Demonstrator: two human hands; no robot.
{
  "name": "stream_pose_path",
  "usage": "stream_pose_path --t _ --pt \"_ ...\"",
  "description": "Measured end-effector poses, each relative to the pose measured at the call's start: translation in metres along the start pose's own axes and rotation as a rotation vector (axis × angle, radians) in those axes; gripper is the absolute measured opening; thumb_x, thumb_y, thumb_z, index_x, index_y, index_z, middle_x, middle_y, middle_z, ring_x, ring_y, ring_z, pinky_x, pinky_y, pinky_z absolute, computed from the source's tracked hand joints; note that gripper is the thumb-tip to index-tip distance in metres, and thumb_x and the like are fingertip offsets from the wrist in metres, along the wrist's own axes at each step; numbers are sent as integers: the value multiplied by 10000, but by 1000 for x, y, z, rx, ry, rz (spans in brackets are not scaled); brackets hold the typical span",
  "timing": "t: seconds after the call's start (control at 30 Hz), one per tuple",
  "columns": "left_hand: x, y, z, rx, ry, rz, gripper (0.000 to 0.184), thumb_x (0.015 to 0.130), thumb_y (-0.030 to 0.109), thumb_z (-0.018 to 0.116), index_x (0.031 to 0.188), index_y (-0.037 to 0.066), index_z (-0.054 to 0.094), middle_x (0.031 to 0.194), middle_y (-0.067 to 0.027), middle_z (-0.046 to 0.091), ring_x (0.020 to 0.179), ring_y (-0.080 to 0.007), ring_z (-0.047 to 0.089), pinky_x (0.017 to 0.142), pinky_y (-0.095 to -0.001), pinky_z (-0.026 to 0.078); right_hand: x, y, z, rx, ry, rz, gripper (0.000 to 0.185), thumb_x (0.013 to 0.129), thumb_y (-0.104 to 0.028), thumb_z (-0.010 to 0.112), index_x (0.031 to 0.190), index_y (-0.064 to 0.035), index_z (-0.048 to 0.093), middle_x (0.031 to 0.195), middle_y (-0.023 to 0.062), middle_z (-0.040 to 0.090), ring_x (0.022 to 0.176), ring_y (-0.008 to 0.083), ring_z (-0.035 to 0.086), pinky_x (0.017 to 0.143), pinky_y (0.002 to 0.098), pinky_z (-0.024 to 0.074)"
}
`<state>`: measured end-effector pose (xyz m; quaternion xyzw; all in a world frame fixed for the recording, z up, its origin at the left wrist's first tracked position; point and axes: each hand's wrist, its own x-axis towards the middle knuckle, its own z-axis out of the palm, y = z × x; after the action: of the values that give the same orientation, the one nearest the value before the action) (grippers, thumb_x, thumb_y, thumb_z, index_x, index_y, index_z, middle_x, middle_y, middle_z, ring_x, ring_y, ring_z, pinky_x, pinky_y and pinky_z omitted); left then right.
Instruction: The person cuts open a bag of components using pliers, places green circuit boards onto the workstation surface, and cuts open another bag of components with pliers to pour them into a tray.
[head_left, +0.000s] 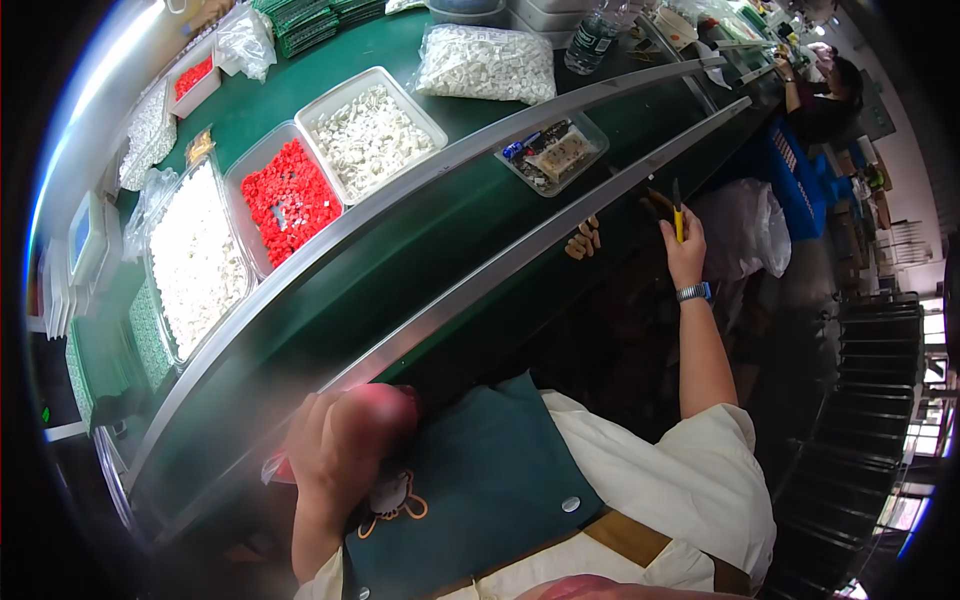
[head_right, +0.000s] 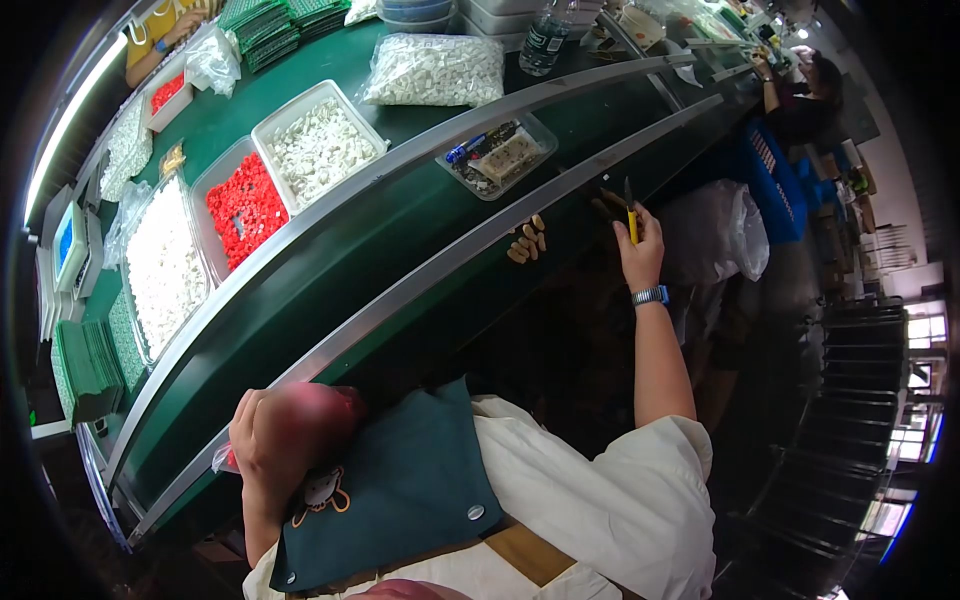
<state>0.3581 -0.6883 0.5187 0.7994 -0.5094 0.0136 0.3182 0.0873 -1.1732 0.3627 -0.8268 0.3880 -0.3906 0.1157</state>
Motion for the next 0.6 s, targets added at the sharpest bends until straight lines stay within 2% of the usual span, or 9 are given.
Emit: stream_pose_path --t 0.07,0.17,0.3,0.47,0.57,0.6 --pt "-1 -1 1 10 4 -6 281 694 36 788 884 82 586 829 -97 627 728 -303 591 627 -395 458 7 -6 5 34 -23 34 453 884 -191 756 1257 -8 575 1143 179 648 960 341 660 841 392 546" --pt "-2 -1 2 18 -4 -14 286 689 33 787 886 84 585 833 -96 627 733 -303 590 629 -396 458 9 -13 9 13 -64 248 388 871 -207 775 1150 21 633 1069 188 678 944 346 674 832 395 546" --pt "0 1 3 18 -3 -11 281 684 23 778 883 85 589 831 -95 624 733 -302 588 632 -397 458 1 -41 22 -36 40 321 361 873 -217 774 1089 41 643 978 196 694 895 337 682 804 385 542" --pt "1 2 2 20 -18 -16 242 695 5 755 861 82 595 822 -94 621 745 -305 589 641 -394 460 -3 -60 29 -57 88 401 321 896 -233 747 1005 53 649 973 205 695 845 314 678 768 372 536" --pt "2 0 2 37 -4 42 230 686 -22 734 847 53 587 820 -101 621 734 -292 592 630 -378 462 2 -60 22 6 50 478 309 934 -261 706 1009 32 641 927 149 696 784 235 663 716 336 522" --pt "2 -1 1 48 4 64 224 682 -36 723 840 39 582 819 -104 621 728 -286 594 624 -370 463 -2 -43 20 136 90 487 284 951 -264 686 1002 13 646 896 111 682 761 192 638 694 322 511"
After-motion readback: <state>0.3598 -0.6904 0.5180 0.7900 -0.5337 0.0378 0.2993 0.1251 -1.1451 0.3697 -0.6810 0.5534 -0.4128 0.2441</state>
